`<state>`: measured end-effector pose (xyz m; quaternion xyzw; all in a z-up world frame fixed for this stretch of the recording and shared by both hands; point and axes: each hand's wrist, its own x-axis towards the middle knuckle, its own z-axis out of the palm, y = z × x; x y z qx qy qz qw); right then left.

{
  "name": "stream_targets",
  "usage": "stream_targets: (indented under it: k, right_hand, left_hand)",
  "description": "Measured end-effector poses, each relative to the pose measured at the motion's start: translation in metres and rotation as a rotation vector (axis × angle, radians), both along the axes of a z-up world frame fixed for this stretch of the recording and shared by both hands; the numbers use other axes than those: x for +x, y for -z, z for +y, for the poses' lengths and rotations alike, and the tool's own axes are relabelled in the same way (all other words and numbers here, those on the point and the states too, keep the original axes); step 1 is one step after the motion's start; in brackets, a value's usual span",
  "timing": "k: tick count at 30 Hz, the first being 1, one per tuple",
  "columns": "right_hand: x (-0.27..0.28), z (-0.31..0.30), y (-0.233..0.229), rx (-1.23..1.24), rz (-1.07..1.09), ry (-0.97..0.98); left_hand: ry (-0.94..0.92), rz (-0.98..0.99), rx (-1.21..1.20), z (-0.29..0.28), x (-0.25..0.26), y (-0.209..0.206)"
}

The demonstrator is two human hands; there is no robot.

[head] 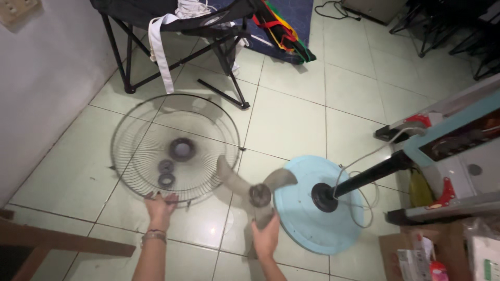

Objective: The person disassembles a standing electric fan by hand. They remove the front wire cage, unscrew the central nut to detach the fan blades, and then remove the rear wire cage, leaving the fan components separated on the floor.

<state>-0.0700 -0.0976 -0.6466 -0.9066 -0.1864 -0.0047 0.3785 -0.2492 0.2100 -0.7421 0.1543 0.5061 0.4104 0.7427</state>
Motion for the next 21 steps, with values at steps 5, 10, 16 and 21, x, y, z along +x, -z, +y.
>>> stream_targets:
  k: [5,10,16,21]
  right_hand:
    - [-0.016,-0.005,0.015,-0.138,0.062,-0.048]
    - [-0.008,0.024,0.026,-0.257,-0.052,-0.059]
    - [0.013,0.059,0.015,-0.313,-0.145,-0.113]
    - [0.001,0.107,-0.001,-0.146,-0.375,-0.413]
  left_hand:
    - [0.023,0.316,0.179,0.010,-0.025,-0.010]
    - [-0.043,1.458,0.744,-0.005,-0.039,-0.084]
    - [0.605,1.388,1.069,0.051,-0.027,-0.105]
    - [1.106,1.466,0.941,0.083,-0.009,-0.092]
